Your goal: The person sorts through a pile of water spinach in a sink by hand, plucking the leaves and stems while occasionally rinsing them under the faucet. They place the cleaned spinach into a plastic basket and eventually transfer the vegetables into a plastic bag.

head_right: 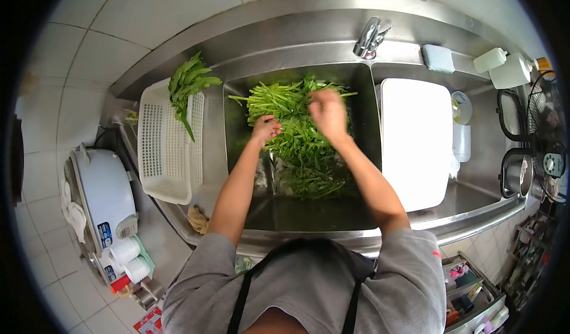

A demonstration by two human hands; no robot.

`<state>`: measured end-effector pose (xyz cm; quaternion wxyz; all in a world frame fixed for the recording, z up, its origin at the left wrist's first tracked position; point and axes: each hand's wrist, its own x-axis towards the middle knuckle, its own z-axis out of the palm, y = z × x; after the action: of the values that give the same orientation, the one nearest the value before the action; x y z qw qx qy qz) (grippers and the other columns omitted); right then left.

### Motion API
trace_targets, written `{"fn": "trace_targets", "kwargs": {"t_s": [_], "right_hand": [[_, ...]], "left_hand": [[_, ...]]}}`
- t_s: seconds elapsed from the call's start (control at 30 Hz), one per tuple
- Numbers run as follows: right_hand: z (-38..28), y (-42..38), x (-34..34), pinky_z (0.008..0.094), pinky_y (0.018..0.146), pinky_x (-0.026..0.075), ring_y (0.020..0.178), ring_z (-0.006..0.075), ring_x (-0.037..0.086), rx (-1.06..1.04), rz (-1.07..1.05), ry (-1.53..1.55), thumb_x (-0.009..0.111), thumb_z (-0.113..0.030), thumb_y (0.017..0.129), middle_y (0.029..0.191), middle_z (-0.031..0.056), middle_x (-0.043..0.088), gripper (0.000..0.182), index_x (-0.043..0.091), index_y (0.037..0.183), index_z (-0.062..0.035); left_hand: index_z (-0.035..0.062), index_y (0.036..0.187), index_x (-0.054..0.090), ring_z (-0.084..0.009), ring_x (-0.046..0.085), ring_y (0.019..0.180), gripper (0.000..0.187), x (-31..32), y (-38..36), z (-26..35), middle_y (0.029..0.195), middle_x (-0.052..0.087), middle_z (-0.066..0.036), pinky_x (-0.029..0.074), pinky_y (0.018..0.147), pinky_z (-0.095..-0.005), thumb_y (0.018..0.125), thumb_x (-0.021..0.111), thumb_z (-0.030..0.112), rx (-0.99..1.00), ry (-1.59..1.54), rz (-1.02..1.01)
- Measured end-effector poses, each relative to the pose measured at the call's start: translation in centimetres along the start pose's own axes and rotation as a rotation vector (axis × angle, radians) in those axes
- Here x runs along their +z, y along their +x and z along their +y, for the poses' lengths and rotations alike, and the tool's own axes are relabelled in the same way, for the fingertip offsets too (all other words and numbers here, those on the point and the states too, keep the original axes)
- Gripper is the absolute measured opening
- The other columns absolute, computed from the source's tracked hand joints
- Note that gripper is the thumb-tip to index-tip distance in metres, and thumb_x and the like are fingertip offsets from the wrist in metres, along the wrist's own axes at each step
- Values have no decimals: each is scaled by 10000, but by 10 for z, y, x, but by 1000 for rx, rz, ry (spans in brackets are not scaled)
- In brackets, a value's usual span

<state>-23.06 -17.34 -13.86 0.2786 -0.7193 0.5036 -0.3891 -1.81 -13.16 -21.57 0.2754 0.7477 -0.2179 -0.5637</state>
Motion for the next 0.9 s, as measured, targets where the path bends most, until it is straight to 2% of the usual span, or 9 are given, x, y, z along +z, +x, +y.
{"fn": "trace_targets", "kwargs": {"t_s": [0.07, 0.17, 0.27, 0.37, 0.5, 0.63, 0.67, 0.8, 0.9], "right_hand": [[-2, -4, 54, 381, 799, 438, 888, 285, 536, 44, -165, -26, 595, -105, 719, 900, 124, 555, 217, 608, 929, -52], [3, 19, 109, 387, 832, 409, 1030, 297, 456, -33, -301, -373, 669, -170, 679, 1018, 118, 528, 527, 469, 1152, -50], [15, 36, 144, 402, 868, 381, 1054, 306, 427, -132, -405, -547, 699, -231, 642, 1053, 122, 514, 635, 420, 1186, -57], [21, 54, 155, 407, 875, 373, 1050, 299, 433, -63, -622, -554, 716, -261, 609, 1053, 137, 513, 660, 446, 1177, -61], [52, 65, 149, 404, 922, 354, 1079, 326, 435, -28, -615, -188, 689, -243, 614, 1098, 157, 516, 686, 434, 1213, -29], [53, 72, 118, 314, 901, 393, 989, 232, 529, 261, -722, 358, 654, -149, 678, 1097, 138, 553, 617, 415, 1224, 8], [51, 74, 111, 285, 894, 391, 979, 184, 531, 280, -698, 340, 651, -99, 681, 1081, 128, 573, 614, 401, 1226, 35], [14, 80, 65, 289, 899, 387, 994, 185, 528, 374, -771, 464, 690, -123, 652, 1085, 113, 575, 667, 400, 1234, 24], [5, 83, 44, 282, 871, 404, 969, 182, 540, 302, -749, 357, 722, -158, 633, 1074, 97, 583, 652, 451, 1204, 5]], "left_hand": [[8, 1178, 393, -116, 573, 609, 316, -3, -6, -12, 852, 611, -115, 440, 470, -228, 873, 445, 73, 11, -15, -65], [18, 1159, 436, -115, 572, 602, 329, -1, -24, -28, 827, 613, -89, 432, 481, -228, 854, 503, 122, 1, -64, -122], [45, 1179, 446, -110, 576, 599, 318, -7, -45, -37, 863, 619, -66, 436, 525, -227, 879, 475, 146, 18, -48, -197], [54, 1175, 456, -109, 583, 612, 302, -20, -53, -47, 873, 620, -66, 431, 518, -228, 889, 463, 152, 28, -64, -173], [42, 1154, 471, -93, 570, 588, 286, -40, -51, -46, 867, 613, -74, 425, 495, -226, 891, 451, 154, 151, -144, -68], [7, 1129, 474, -90, 572, 603, 270, -37, -55, -8, 853, 613, -72, 435, 512, -229, 881, 448, 111, 278, -125, 8], [4, 1123, 482, -98, 578, 629, 266, -33, -57, 2, 859, 606, -78, 441, 543, -238, 884, 447, 117, 320, -114, -4], [12, 1161, 470, -134, 571, 681, 343, -17, -52, 37, 906, 582, -97, 458, 642, -287, 869, 510, 186, 550, -83, 50], [45, 1179, 478, -149, 565, 752, 406, -9, -55, 71, 964, 563, -109, 459, 681, -296, 828, 575, 227, 893, -2, 167]]}}
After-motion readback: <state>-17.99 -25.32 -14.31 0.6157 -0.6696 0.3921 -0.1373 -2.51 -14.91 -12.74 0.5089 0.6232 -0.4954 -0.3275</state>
